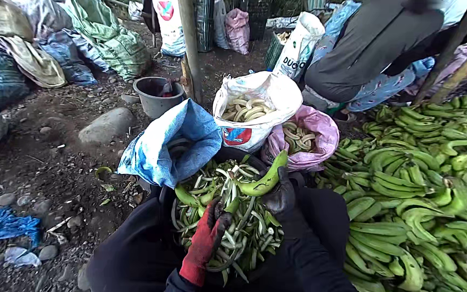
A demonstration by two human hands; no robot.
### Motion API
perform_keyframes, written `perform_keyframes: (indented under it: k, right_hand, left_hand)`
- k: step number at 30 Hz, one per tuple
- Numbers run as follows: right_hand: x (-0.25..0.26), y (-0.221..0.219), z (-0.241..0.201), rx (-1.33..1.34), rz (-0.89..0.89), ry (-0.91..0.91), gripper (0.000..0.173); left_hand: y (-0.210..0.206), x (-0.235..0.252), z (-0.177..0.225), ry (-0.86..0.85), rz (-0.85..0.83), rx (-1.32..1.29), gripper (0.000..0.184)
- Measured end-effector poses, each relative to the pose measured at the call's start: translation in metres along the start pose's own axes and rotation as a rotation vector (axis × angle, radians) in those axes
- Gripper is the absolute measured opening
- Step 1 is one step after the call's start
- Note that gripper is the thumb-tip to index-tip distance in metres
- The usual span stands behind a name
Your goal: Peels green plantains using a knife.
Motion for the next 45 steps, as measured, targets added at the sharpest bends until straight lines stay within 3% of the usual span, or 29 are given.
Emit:
perform_keyframes:
  k: [3, 7, 10, 22, 27, 30, 33, 38, 42, 45]
  right_hand:
    - [-0.002, 0.011, 0.007, 0.022, 0.075, 0.01, 0.031]
    - [-0.007, 0.018, 0.015, 0.046, 0.177, 0.024, 0.046]
    - [-0.01, 0.023, 0.018, -0.045, 0.208, 0.084, 0.041]
    - [-0.016, 0.024, 0.031, -0.005, 0.242, 0.009, 0.042]
    - [-0.017, 0.018, 0.033, -0.003, 0.163, -0.097, 0.053]
    - [-0.014, 0.018, 0.03, -0.126, 0.148, -0.16, 0.054]
    - [-0.005, 0.024, 0.027, -0.253, 0.061, -0.168, 0.051]
    - [0.002, 0.022, 0.026, -0.422, 0.031, -0.279, 0.05]
    - [-0.003, 0.019, 0.038, -0.462, 0.046, -0.352, 0.058]
    - [-0.022, 0.016, 0.051, -0.508, 0.085, -0.358, 0.057]
  left_hand:
    - [-0.017, 0.007, -0.008, -0.053, -0.066, 0.117, 0.078]
    - [-0.04, 0.014, -0.009, -0.076, -0.068, 0.379, 0.062]
    - [-0.055, 0.016, -0.01, -0.067, -0.08, 0.445, 0.06]
    - [-0.07, 0.02, -0.013, -0.074, -0.111, 0.497, 0.054]
    - [-0.045, 0.021, -0.055, 0.154, 0.004, 0.349, 0.063]
    - [-0.041, 0.02, -0.044, 0.204, -0.085, 0.266, 0.061]
    - [-0.04, 0.025, -0.022, 0.113, -0.221, 0.259, 0.059]
    - [-0.034, 0.024, 0.006, -0.038, -0.361, 0.554, 0.059]
    - [-0.032, 0.029, 0.0, -0.049, -0.338, 0.636, 0.058]
    - [-0.031, 0.041, -0.006, -0.045, -0.146, 0.717, 0.05]
Point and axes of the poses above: each hand's wrist, its own x-axis towards the middle knuckle, its own y-axis out of the back of the hand, z = x × y, the point moved 6 cm from there along x, towards the middle knuckle, and after that the axes turned 3 degrees about -z, right-handed, at the moved point
